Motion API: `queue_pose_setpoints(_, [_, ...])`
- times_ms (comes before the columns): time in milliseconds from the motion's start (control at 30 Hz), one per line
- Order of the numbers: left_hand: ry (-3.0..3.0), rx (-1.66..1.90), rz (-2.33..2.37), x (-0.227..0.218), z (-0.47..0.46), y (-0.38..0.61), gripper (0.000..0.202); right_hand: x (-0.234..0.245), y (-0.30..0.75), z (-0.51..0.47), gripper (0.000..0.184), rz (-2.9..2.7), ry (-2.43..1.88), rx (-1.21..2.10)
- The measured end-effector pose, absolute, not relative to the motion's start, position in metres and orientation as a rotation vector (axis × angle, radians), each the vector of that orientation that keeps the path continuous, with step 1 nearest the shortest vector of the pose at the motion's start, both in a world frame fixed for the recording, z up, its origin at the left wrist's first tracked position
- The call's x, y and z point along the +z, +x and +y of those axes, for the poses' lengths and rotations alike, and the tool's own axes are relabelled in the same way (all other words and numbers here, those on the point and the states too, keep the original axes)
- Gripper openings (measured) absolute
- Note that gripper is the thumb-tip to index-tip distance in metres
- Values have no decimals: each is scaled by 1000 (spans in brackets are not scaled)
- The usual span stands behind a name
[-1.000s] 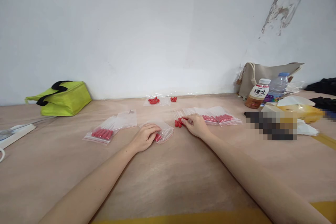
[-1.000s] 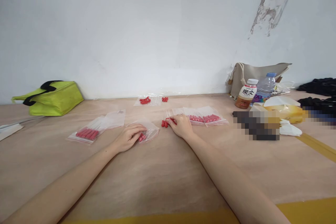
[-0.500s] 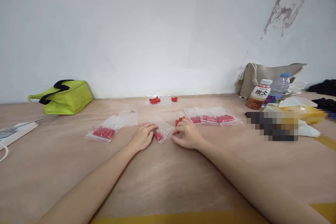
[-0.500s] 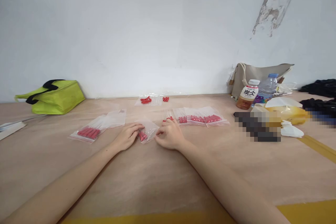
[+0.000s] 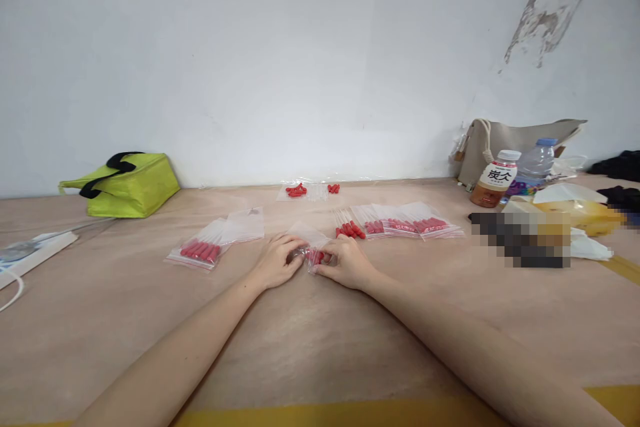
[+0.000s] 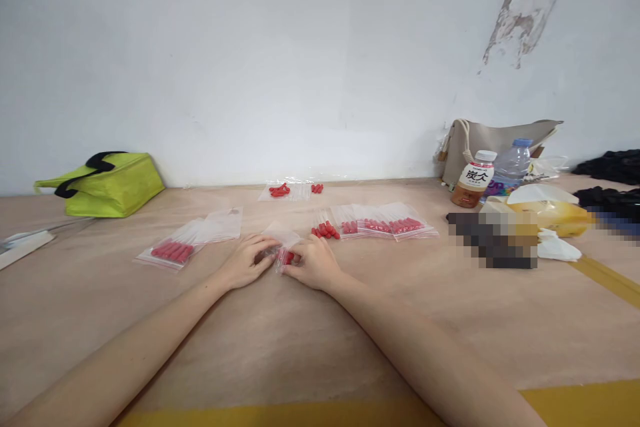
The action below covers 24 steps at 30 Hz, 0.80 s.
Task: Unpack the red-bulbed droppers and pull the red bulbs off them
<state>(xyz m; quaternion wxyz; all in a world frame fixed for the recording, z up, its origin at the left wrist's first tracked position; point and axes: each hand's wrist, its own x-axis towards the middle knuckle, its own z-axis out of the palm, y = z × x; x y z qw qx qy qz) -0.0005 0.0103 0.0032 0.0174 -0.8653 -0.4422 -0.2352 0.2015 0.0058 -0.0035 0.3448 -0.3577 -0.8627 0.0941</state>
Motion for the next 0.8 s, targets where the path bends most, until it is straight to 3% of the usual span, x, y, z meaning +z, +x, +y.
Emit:
queue_pose_setpoints(167, [-2717,-760,-1361,4,12,-1,27,-10,194,6,23,-2106,-1070,278])
queue_pose_setpoints(433, [-2750,-717,-1495,2,14,-1,36,-3,192,-2,8,-2102,-1022,266])
queue_pose_setpoints(600, [-2773,-598,-1571,3,13,-2,41,-4,199,1,15,-1966,-873,507])
queue_pose_setpoints(800, [-2775,-480,-1594,6,15,-11,47,28,231,21,15,-1783,-1019,968])
